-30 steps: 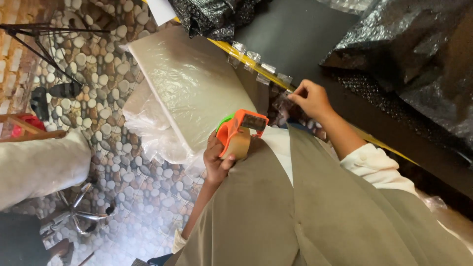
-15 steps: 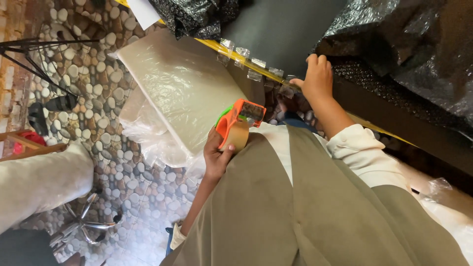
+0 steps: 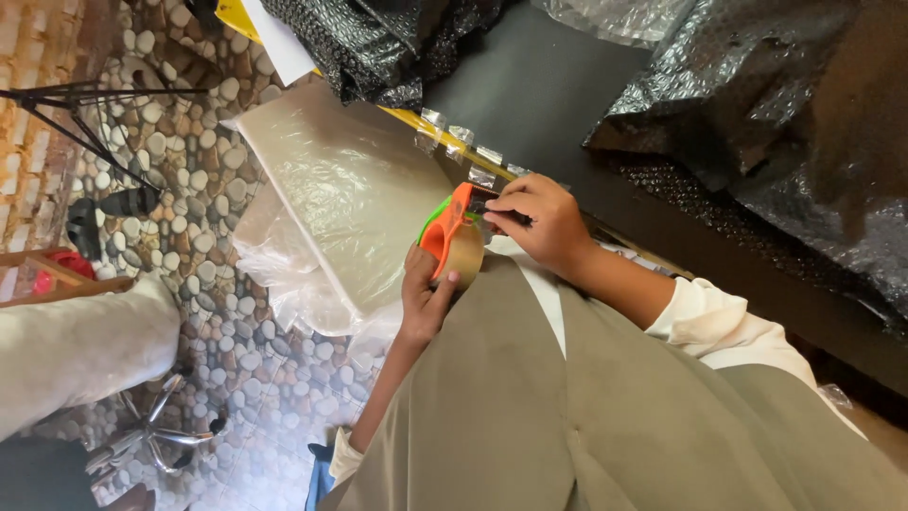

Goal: The person wraps a blue tote bag in black bubble wrap on a table. They unfold the bubble wrap, place the bag on it, fold the wrap around the bag, and secure it with clear tape using a handheld dispenser.

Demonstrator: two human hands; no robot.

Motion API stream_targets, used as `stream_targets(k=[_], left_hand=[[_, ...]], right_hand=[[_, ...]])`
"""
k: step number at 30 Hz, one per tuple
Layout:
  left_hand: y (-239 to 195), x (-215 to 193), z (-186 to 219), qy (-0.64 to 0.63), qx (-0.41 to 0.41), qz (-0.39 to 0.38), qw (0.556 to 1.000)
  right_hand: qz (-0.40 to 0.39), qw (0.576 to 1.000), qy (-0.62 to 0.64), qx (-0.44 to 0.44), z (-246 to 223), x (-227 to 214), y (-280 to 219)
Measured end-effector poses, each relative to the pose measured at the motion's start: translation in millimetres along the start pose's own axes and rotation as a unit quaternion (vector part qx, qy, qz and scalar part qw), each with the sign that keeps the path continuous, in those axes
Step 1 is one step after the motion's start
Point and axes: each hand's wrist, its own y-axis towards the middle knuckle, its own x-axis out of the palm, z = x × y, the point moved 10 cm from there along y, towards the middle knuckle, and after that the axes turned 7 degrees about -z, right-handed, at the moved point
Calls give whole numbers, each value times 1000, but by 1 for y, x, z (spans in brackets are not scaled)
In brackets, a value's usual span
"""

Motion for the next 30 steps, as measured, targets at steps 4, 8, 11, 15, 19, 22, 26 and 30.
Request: stream_targets(k=[4, 8, 11, 15, 19, 22, 26, 30], left_hand=[[-12, 8, -35, 44, -2, 19, 999], [-17, 3, -37, 123, -36, 63, 990], [-14, -5, -34, 125, -111, 98, 981], [-23, -3, -53, 100, -172, 98, 975], [-25, -5, -48, 79, -179, 103, 975], [-22, -7, -35, 77, -139, 104, 982], [-14, -13, -16, 64, -107, 109, 986], [-16, -14, -15, 56, -106, 116, 986]], right_hand=[[-22, 999, 20, 32, 17, 4, 0], [-97, 994, 16, 56, 26, 8, 1], [-182, 967, 115, 135, 25, 23, -4], [-214, 954, 161, 138, 20, 26, -1], [-222, 918, 208, 253, 49, 29, -6], [-224, 926, 175, 250, 51, 27, -5], [-236, 915, 194, 262, 17, 6, 7], [-231, 911, 215, 266, 3, -29, 14]])
